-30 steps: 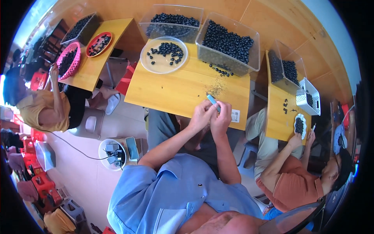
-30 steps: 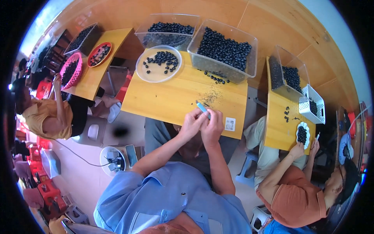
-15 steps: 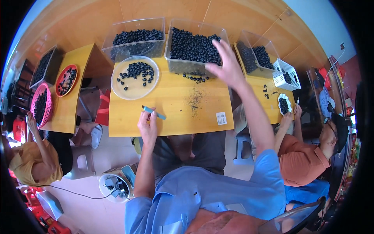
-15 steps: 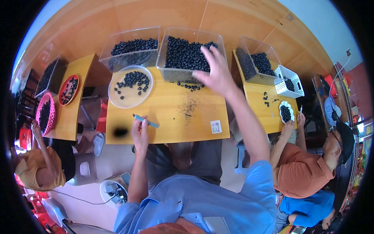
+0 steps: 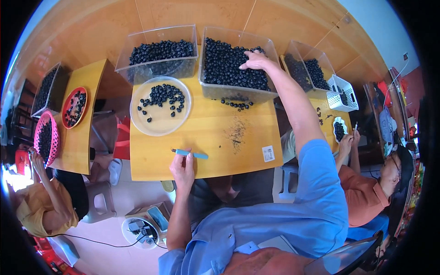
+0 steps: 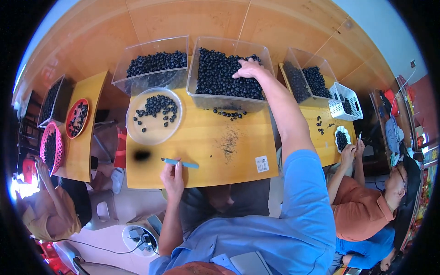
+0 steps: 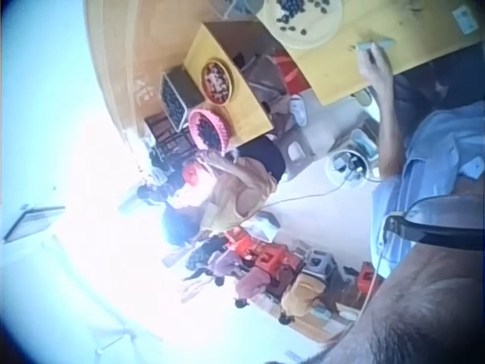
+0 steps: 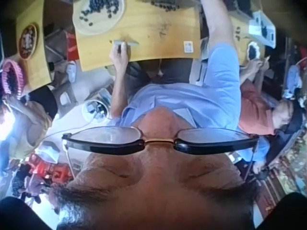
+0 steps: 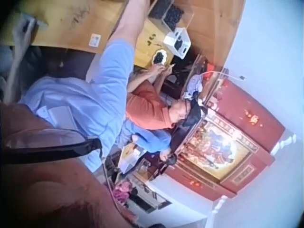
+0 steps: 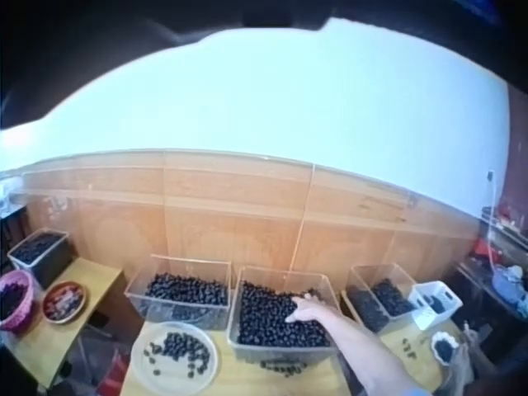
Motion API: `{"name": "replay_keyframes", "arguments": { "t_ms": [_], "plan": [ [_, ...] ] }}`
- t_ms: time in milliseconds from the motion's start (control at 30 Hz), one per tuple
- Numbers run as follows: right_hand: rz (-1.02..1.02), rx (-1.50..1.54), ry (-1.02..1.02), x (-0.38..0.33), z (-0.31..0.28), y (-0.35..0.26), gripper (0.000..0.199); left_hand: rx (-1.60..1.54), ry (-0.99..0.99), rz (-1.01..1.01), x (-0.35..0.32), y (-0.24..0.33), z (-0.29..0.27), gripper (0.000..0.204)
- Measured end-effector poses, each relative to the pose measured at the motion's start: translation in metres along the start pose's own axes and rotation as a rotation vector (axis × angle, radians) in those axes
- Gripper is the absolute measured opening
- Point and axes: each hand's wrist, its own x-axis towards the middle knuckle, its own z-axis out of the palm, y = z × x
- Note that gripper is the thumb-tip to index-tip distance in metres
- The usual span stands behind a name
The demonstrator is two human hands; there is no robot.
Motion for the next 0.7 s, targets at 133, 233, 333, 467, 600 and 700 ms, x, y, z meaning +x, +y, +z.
{"name": "replay_keyframes", "arguments": {
  "t_ms": [133,233,333,467,600,700],
  "plan": [
    [-0.363,0.026,-0.248,-0.005,0.008,-0.016,0.094,0.000,0.007,-0.013,-0.002,-0.002,0.004,0.014],
    [-0.305,0.041,-0.080,-0.001,-0.003,-0.021,0.097,0.056,0.004,0.045,0.000,0.002,0.002,0.013],
    [-0.121,0.057,-0.076,0.017,0.005,0.010,0.106,0.017,-0.023,0.024,0.003,0.003,0.004,0.014],
    [-0.232,0.131,-0.262,0.001,0.009,-0.006,0.113,0.036,-0.019,0.037,0.000,0.004,0.004,0.014],
    [-0.323,-0.028,-0.326,-0.041,0.020,-0.045,0.106,0.066,-0.025,0.037,0.000,0.004,0.002,0.014],
    [-0.331,-0.011,-0.250,-0.033,0.039,-0.040,0.102,0.053,-0.034,0.052,0.000,0.005,0.003,0.015]
  ]
}}
